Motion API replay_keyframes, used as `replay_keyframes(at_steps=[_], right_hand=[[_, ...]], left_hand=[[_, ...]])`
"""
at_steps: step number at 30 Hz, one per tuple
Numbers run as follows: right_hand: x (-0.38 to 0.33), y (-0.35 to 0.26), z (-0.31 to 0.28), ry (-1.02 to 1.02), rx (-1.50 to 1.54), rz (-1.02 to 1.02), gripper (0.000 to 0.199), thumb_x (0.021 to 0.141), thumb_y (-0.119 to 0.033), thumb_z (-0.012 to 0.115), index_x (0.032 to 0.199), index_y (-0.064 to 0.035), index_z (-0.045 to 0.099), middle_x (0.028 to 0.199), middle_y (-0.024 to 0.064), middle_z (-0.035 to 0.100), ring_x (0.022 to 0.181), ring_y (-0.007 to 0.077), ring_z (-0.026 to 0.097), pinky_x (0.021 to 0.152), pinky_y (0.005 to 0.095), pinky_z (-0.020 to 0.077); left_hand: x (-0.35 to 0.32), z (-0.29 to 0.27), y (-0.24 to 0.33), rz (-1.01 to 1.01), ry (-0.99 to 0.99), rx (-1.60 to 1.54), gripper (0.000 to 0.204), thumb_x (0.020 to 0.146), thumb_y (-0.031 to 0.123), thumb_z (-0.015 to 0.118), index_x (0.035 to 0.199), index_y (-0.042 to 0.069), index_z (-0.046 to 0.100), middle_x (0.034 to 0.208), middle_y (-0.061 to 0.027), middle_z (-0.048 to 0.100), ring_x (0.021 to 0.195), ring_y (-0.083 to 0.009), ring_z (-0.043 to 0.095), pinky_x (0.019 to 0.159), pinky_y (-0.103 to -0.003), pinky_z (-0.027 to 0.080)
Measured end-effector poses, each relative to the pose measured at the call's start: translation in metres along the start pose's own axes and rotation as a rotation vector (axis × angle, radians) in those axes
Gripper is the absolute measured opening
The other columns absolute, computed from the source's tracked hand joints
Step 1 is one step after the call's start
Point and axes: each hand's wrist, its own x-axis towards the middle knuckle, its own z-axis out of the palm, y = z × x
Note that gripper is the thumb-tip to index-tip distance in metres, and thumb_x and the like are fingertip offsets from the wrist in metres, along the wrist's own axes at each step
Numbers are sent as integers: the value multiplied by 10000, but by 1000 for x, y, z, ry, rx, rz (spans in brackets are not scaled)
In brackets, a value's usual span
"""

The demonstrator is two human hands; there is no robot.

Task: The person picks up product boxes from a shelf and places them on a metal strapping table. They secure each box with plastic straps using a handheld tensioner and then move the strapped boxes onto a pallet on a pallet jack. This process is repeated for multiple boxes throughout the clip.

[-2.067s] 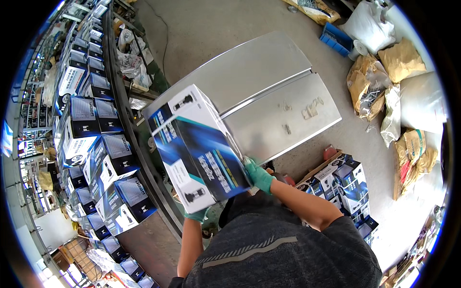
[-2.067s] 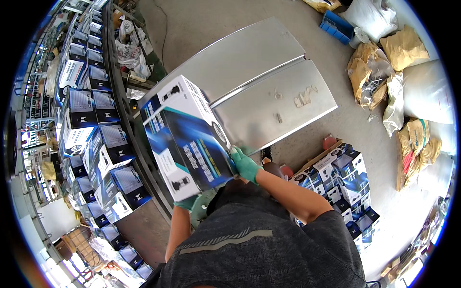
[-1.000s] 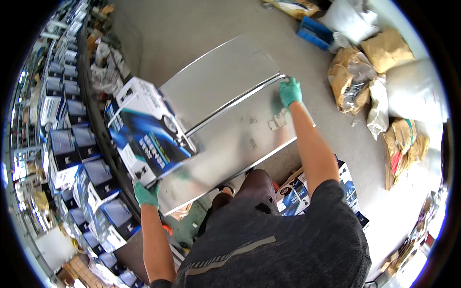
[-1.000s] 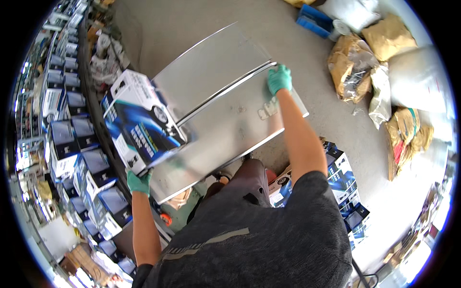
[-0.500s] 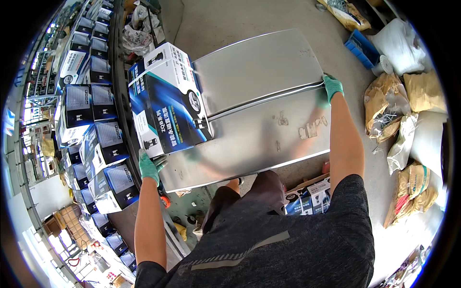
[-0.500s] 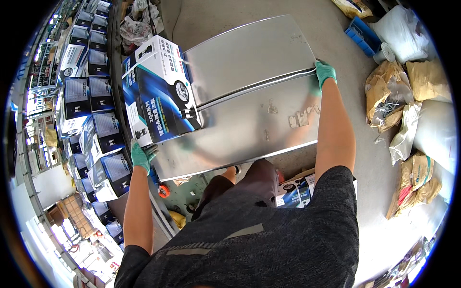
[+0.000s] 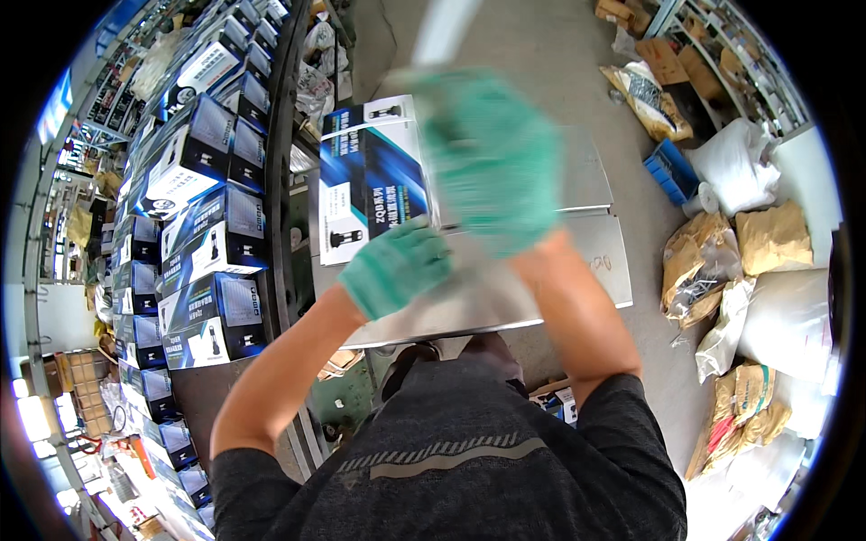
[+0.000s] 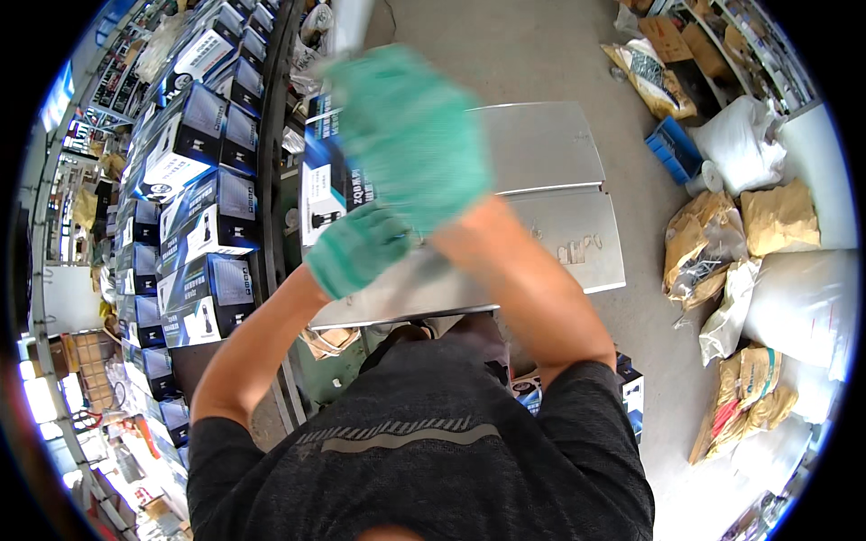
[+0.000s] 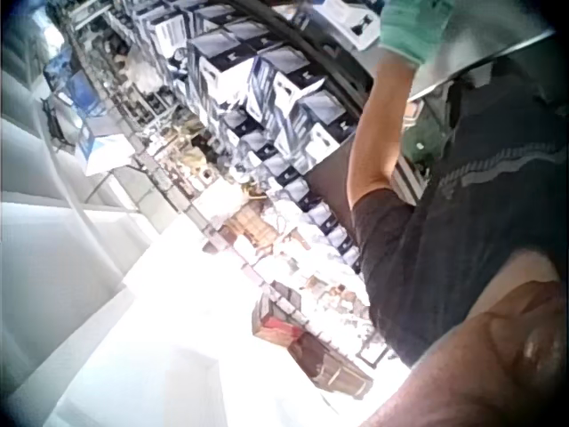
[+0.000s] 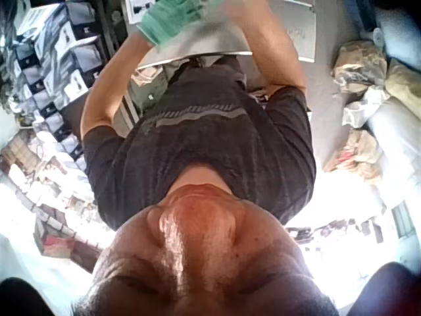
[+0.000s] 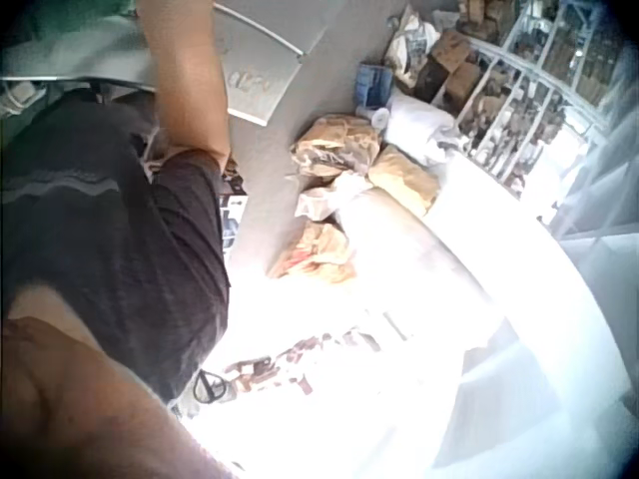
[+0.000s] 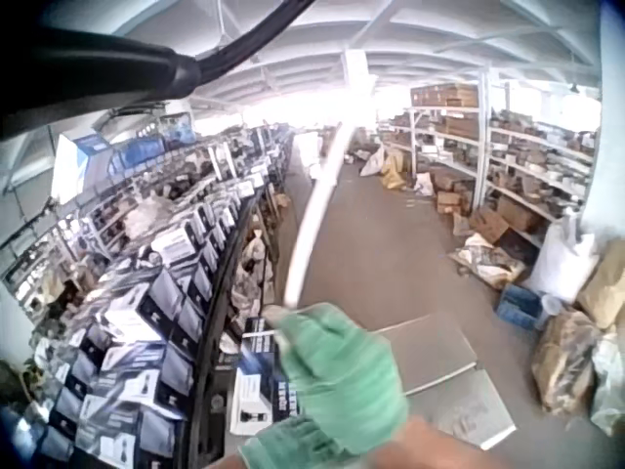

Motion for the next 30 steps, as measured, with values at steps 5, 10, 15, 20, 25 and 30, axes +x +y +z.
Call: replay_keyframes(at_steps=[5, 10, 15, 20, 25, 30], right_hand=[[24, -120, 95, -532, 268, -217, 310, 873, -97, 628, 1179, -120, 675, 978, 98, 664, 910, 277, 694, 759, 380, 582], [-1, -77, 121, -417, 731, 149, 236, 942, -64, 559, 1093, -84, 739, 1103, 104, 739, 976, 219, 715, 850, 313, 565], [-118, 31, 146, -561, 169, 720, 337, 948, -235, 553, 1235, -95, 663, 1198, 186, 678, 1078, 334, 668, 951, 430, 519], [-206, 46, 189, -724, 22, 1044, 672, 1015, -485, 449, 1493, -16, 392, 1335, 291, 577, 1283, 440, 530, 1090, 458, 425], [-182, -7, 207, -818, -127, 1169, 823, 1010, -585, 369, 1590, -55, 122, 1463, 273, 448, 1254, 476, 541, 1055, 532, 442], [-181, -24, 212, -797, -212, 1103, 848, 994, -636, 363, 1586, -62, 160, 1409, 256, 496, 1217, 455, 573, 1005, 532, 475]], left_hand=[[-36, 42, -69, -1136, 208, 429, 276, 928, 99, 577, 1192, 80, 657, 1221, -85, 642, 1149, -251, 605, 1006, -336, 486], [-169, -15, -112, -654, -692, 347, 406, 860, 195, 698, 1232, 81, 585, 983, -121, 722, 943, -294, 709, 805, -430, 555], [-224, -48, -101, -688, -473, 187, 157, 909, 181, 632, 1044, 104, 659, 931, -100, 686, 921, -320, 677, 791, -435, 546], [-285, -48, -131, -863, -524, 349, 203, 819, 25, 636, 1003, 104, 668, 913, -138, 717, 891, -327, 713, 766, -440, 568], [-419, -100, -159, -1164, -421, 595, 173, 896, 58, 550, 1040, 96, 638, 859, -144, 725, 841, -337, 727, 741, -446, 577], [-481, -143, -148, -1417, -553, 659, 207, 1028, 236, 477, 1111, 115, 623, 889, -153, 729, 877, -331, 730, 770, -474, 563]])
